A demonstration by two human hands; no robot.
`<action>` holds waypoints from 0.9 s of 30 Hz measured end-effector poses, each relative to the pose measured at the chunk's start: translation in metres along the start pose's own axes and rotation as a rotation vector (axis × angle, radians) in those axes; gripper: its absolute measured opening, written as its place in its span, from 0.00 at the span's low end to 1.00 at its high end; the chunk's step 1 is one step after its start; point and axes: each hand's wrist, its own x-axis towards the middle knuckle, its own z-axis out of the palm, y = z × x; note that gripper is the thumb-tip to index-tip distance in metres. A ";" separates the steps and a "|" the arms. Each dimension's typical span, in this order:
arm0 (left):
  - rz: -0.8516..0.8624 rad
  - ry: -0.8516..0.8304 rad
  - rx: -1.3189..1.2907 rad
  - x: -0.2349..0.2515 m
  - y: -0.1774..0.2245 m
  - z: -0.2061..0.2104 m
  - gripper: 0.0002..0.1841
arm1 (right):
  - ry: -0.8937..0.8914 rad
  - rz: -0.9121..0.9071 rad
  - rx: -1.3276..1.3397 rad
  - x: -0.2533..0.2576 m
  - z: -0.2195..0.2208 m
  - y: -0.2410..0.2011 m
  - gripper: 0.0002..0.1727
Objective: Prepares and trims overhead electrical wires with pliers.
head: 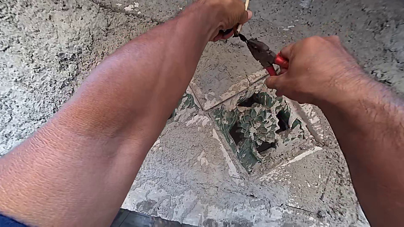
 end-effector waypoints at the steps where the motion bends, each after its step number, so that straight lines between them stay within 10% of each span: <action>1: 0.016 0.015 -0.012 -0.002 0.000 0.001 0.13 | 0.017 -0.013 -0.015 -0.002 0.000 -0.003 0.10; 15: 0.008 0.044 -0.015 0.005 -0.007 0.000 0.12 | 0.048 -0.085 -0.375 -0.071 0.056 -0.076 0.05; 27: -0.002 -0.044 -0.160 0.009 -0.028 -0.008 0.11 | -0.144 0.404 0.937 -0.065 0.073 -0.014 0.15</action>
